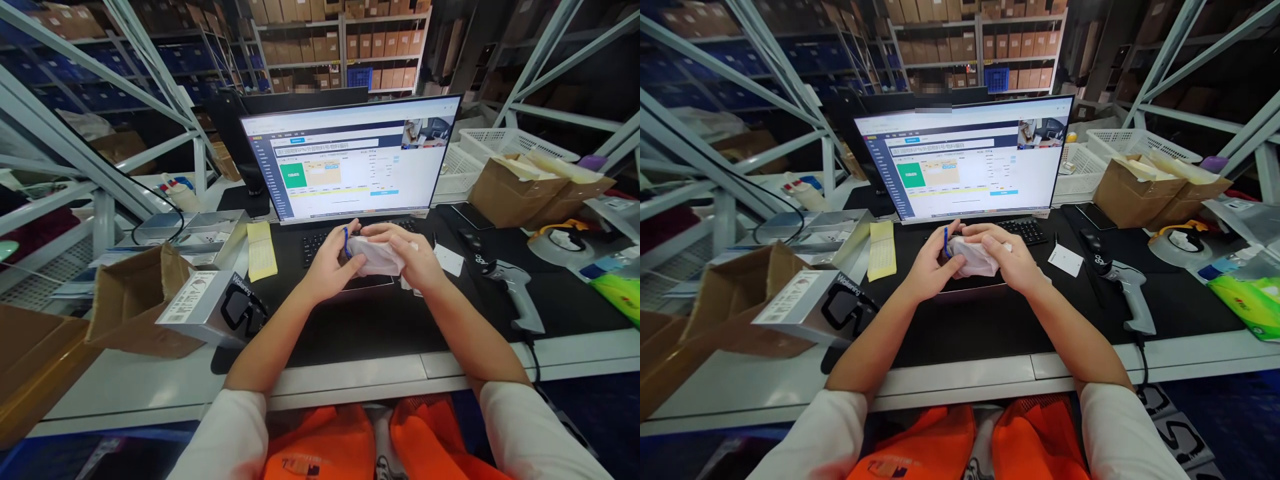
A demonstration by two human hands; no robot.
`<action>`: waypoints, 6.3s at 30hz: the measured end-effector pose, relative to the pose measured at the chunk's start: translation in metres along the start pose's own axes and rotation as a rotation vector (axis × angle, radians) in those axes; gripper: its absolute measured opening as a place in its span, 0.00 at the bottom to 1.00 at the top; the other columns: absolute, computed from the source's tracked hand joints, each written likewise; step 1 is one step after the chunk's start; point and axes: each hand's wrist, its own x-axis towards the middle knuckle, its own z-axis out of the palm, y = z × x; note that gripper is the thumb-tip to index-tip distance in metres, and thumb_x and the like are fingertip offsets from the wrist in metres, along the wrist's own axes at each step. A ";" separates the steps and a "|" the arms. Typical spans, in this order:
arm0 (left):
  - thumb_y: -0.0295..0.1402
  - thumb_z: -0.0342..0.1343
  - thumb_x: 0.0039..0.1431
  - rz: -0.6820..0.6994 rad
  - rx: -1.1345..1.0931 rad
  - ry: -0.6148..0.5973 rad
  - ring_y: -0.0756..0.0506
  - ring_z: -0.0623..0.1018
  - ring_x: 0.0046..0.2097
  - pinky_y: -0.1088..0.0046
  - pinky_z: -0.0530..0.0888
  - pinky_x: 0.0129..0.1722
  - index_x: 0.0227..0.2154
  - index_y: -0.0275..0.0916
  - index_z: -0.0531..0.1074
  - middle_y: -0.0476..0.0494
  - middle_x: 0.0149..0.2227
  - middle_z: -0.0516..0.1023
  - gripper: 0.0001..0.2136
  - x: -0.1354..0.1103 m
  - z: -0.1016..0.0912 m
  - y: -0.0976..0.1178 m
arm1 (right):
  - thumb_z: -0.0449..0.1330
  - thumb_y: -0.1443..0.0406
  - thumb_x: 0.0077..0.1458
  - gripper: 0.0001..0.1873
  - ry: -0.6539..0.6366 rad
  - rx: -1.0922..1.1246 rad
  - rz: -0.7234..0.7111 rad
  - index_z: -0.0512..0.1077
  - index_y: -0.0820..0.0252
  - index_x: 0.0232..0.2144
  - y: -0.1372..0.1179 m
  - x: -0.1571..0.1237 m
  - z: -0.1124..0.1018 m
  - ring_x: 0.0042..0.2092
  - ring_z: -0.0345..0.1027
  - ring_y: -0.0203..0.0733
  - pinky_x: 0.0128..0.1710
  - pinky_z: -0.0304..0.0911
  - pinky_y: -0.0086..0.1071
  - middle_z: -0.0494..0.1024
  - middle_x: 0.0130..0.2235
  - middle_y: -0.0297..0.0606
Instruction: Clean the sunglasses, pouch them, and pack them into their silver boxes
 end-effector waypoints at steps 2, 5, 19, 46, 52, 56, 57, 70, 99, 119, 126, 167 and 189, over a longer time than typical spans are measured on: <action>0.43 0.54 0.68 0.095 0.050 0.077 0.37 0.71 0.64 0.54 0.67 0.66 0.69 0.42 0.58 0.32 0.64 0.68 0.29 -0.001 0.003 0.000 | 0.62 0.52 0.61 0.14 0.068 0.019 -0.011 0.82 0.51 0.40 0.003 0.000 0.004 0.62 0.66 0.50 0.65 0.59 0.45 0.77 0.56 0.37; 0.38 0.50 0.71 0.234 0.026 0.194 0.41 0.77 0.58 0.57 0.72 0.61 0.72 0.52 0.48 0.35 0.65 0.66 0.31 -0.004 0.009 -0.006 | 0.67 0.50 0.55 0.20 0.092 0.105 0.148 0.78 0.51 0.47 0.010 0.002 0.003 0.59 0.69 0.48 0.59 0.64 0.42 0.76 0.56 0.37; 0.44 0.43 0.72 0.032 -0.145 0.726 0.45 0.79 0.39 0.64 0.76 0.44 0.53 0.44 0.69 0.44 0.35 0.78 0.16 -0.001 0.020 -0.018 | 0.60 0.66 0.45 0.22 0.048 0.245 0.302 0.75 0.54 0.46 0.035 0.006 0.030 0.55 0.72 0.49 0.58 0.65 0.44 0.81 0.51 0.37; 0.39 0.54 0.63 -0.311 0.536 -0.026 0.43 0.73 0.29 0.68 0.60 0.29 0.23 0.40 0.70 0.42 0.28 0.77 0.13 0.009 0.016 -0.025 | 0.54 0.64 0.43 0.15 0.484 0.063 0.105 0.69 0.55 0.37 0.046 0.016 0.016 0.45 0.69 0.43 0.49 0.66 0.38 0.75 0.42 0.38; 0.32 0.48 0.64 -0.106 0.355 -0.001 0.46 0.69 0.29 0.68 0.61 0.31 0.22 0.42 0.62 0.47 0.26 0.69 0.13 0.008 0.011 -0.019 | 0.56 0.64 0.41 0.26 0.364 0.030 0.215 0.71 0.52 0.47 0.061 0.019 0.011 0.57 0.65 0.46 0.59 0.61 0.40 0.73 0.56 0.37; 0.35 0.45 0.67 0.118 0.288 -0.031 0.46 0.68 0.30 0.67 0.64 0.33 0.24 0.43 0.60 0.47 0.26 0.68 0.13 0.003 0.010 -0.006 | 0.55 0.62 0.43 0.27 0.135 0.082 0.379 0.72 0.53 0.49 0.056 0.018 0.015 0.52 0.69 0.47 0.53 0.65 0.40 0.77 0.49 0.38; 0.35 0.45 0.67 0.145 0.297 -0.038 0.46 0.68 0.30 0.66 0.64 0.34 0.24 0.43 0.61 0.46 0.26 0.69 0.13 0.002 0.011 -0.003 | 0.54 0.61 0.45 0.23 0.076 0.044 0.367 0.74 0.55 0.45 0.054 0.017 0.017 0.48 0.70 0.47 0.49 0.65 0.39 0.78 0.45 0.38; 0.42 0.60 0.61 -0.359 -0.175 0.037 0.50 0.76 0.31 0.73 0.72 0.35 0.48 0.40 0.65 0.51 0.31 0.76 0.17 -0.005 0.026 0.012 | 0.58 0.53 0.60 0.17 0.398 -0.336 0.083 0.63 0.57 0.26 0.043 0.007 0.023 0.32 0.60 0.37 0.36 0.58 0.33 0.66 0.27 0.30; 0.34 0.68 0.46 -0.383 -0.804 0.294 0.48 0.81 0.36 0.77 0.76 0.31 0.48 0.41 0.77 0.44 0.42 0.83 0.23 0.002 0.015 0.005 | 0.54 0.57 0.66 0.13 -0.096 -0.718 -0.040 0.67 0.58 0.33 -0.002 0.004 -0.006 0.31 0.66 0.38 0.33 0.57 0.31 0.75 0.29 0.34; 0.37 0.53 0.60 -0.390 0.401 0.091 0.50 0.61 0.24 0.72 0.53 0.26 0.17 0.38 0.66 0.50 0.19 0.61 0.17 0.004 -0.056 0.022 | 0.57 0.48 0.66 0.30 0.020 -0.294 -0.080 0.55 0.57 0.18 -0.015 -0.014 -0.013 0.22 0.51 0.33 0.23 0.46 0.33 0.58 0.19 0.31; 0.44 0.66 0.54 -0.449 -0.346 -0.126 0.54 0.59 0.20 0.77 0.52 0.18 0.29 0.35 0.79 0.51 0.19 0.63 0.14 -0.015 -0.088 0.048 | 0.59 0.44 0.62 0.31 0.135 -0.156 -0.066 0.53 0.54 0.19 -0.030 -0.017 -0.016 0.21 0.49 0.34 0.22 0.44 0.32 0.54 0.18 0.30; 0.62 0.50 0.61 -0.256 -0.458 0.146 0.47 0.80 0.30 0.68 0.77 0.33 0.56 0.45 0.70 0.45 0.38 0.78 0.31 0.002 -0.037 0.017 | 0.61 0.60 0.57 0.09 -0.228 -0.767 0.045 0.74 0.61 0.33 -0.020 0.002 -0.016 0.34 0.68 0.40 0.35 0.59 0.31 0.77 0.32 0.34; 0.46 0.54 0.61 -0.202 0.257 -0.245 0.38 0.74 0.57 0.54 0.69 0.60 0.23 0.40 0.63 0.35 0.55 0.73 0.17 0.002 0.001 -0.046 | 0.60 0.67 0.49 0.10 0.486 -0.671 -0.055 0.76 0.63 0.35 -0.048 -0.003 -0.130 0.30 0.60 0.34 0.35 0.58 0.32 0.71 0.28 0.31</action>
